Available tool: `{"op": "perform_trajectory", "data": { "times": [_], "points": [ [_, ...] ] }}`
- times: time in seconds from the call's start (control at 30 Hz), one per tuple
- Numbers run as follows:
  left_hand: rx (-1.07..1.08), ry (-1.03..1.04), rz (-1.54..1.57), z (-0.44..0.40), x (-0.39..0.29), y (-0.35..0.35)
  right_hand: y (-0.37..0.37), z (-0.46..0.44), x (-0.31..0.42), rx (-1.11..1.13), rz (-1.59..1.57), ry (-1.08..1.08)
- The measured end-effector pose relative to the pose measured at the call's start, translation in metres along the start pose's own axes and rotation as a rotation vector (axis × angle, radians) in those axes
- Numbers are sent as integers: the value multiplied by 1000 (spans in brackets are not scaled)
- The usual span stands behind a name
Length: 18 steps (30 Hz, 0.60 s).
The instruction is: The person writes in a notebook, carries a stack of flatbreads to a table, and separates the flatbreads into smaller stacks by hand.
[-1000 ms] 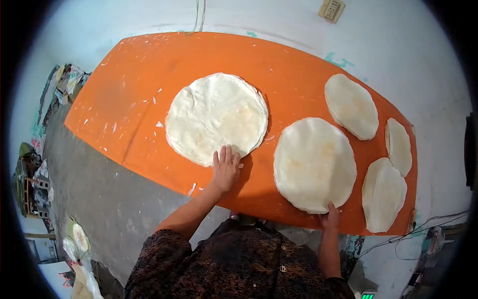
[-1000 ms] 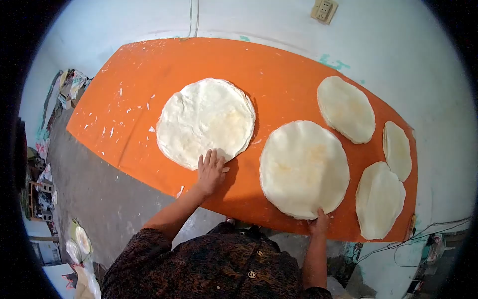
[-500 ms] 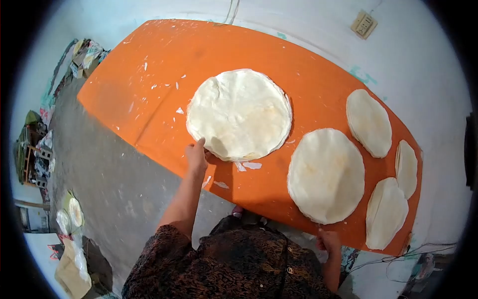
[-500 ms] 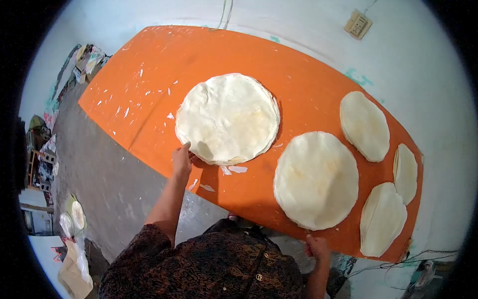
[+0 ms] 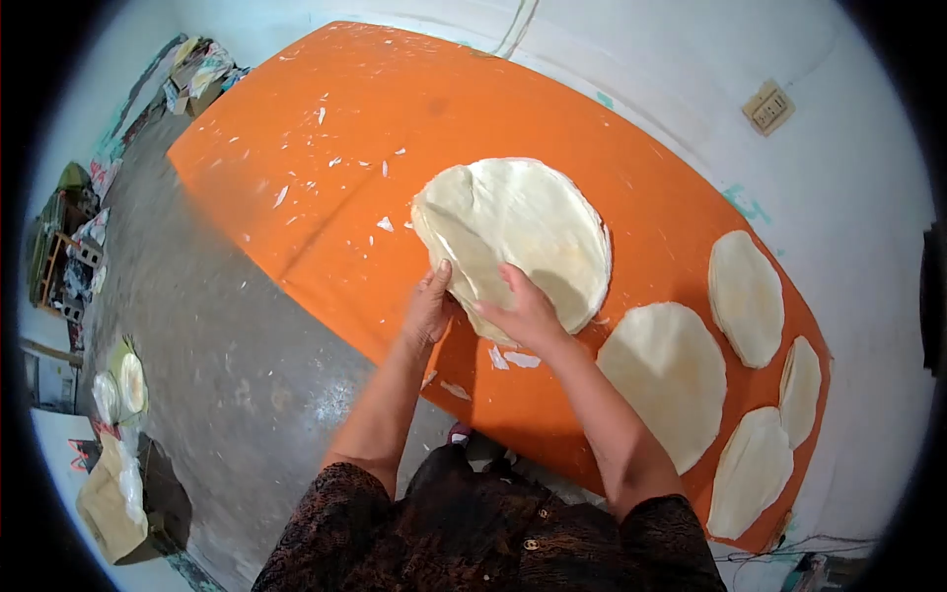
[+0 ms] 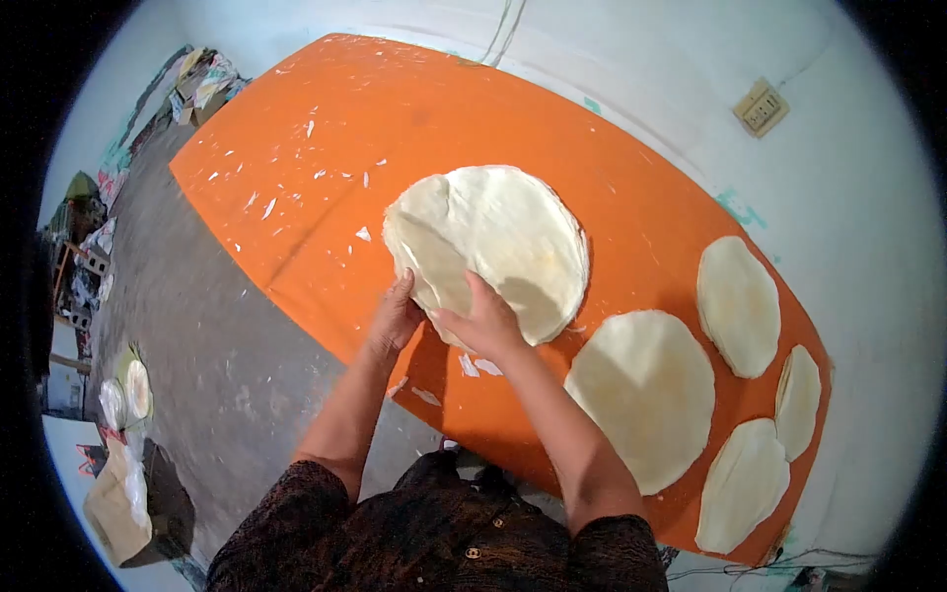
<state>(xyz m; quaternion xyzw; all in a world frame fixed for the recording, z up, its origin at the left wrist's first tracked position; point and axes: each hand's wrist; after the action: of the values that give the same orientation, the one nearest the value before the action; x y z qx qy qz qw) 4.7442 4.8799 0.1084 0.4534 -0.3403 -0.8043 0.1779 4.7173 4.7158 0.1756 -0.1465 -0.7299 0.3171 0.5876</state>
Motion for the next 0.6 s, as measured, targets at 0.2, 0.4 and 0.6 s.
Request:
{"op": "perform_trajectory", "data": {
  "times": [0.2, 0.4, 0.6],
  "points": [
    [-39, 11, 54, -3, -1, 9, 22, -37, -6, 128, -89, 49],
    [-42, 15, 38, -14, 3, 1, 5, -46, -11, 194, -436, 104],
    [6, 29, -10, -16, 3, 3, 6, -48, -22, 154, -519, 46]
  ]
}}
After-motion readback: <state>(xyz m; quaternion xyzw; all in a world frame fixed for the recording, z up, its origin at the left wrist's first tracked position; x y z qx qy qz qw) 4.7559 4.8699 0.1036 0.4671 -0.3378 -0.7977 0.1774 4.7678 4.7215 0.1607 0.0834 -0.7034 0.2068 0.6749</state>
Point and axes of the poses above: each hand's wrist, its own z-axis away from the middle knuckle, its own y-axis out of the palm, x = y × z, and after that the axes turned 13 degrees about -y, right-handed
